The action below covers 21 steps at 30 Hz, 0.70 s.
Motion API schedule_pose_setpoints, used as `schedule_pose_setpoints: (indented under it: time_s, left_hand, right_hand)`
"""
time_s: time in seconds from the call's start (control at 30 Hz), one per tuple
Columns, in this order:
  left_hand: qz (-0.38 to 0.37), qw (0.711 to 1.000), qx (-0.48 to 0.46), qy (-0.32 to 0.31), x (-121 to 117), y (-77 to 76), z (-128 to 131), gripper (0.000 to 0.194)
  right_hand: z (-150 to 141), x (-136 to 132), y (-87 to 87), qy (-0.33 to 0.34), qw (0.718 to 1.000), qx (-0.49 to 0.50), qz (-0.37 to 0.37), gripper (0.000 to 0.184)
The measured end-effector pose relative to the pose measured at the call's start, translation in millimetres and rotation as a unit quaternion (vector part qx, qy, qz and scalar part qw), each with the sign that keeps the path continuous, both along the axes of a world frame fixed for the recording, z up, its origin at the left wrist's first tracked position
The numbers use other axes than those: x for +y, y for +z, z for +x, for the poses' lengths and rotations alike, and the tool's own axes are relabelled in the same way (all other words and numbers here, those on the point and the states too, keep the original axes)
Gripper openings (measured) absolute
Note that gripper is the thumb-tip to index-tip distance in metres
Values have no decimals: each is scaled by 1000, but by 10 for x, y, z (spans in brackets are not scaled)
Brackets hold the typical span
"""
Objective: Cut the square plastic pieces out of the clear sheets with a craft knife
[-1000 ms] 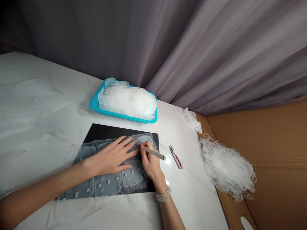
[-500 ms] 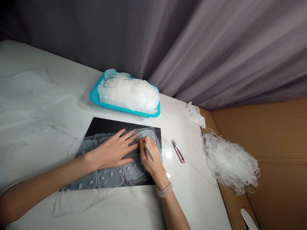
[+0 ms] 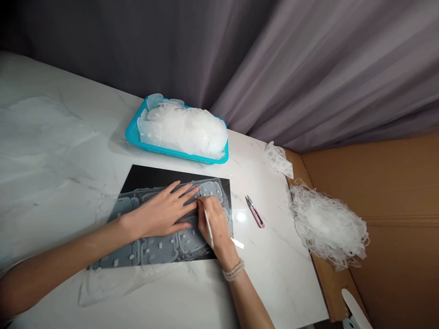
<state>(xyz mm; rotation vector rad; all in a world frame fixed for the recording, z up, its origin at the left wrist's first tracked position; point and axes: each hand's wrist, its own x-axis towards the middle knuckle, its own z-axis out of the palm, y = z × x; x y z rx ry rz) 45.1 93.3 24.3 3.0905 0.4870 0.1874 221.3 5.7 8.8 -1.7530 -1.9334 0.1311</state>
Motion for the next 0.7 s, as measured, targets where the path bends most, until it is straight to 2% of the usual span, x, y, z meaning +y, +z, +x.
schedule_pose_setpoints:
  time_s: [0.2,0.3,0.4,0.47,0.53,0.6,0.7]
  left_hand:
    - [12,1000,0,12,-16,-72,-16,65]
    - [6,1000,-8,11,-18,-98,-20,64]
    - [-10,1000,-16,5,-6,-131,-18,61]
    - [-17,1000,-20,1,5,-160,-17,60]
    - [-18,1000,-23,0,15,-188,-20,60]
    - [-22,999,-29,0,19,-205,-23,60]
    - [-36,999,-37,-1,8,-197,-22,59]
  right_hand:
    - [12,-16,-95,-7,996,-83,28,34]
    - [-4,-13,-50,25,988,-150,-14,43]
    - [-52,19,54,19,985,-159,-61,45]
    - [-71,45,107,8,994,-79,-72,44]
    - [-48,61,126,-29,994,89,-63,39]
    - [29,65,115,-90,967,236,-36,31]
    - [220,53,86,-169,933,318,-1,35]
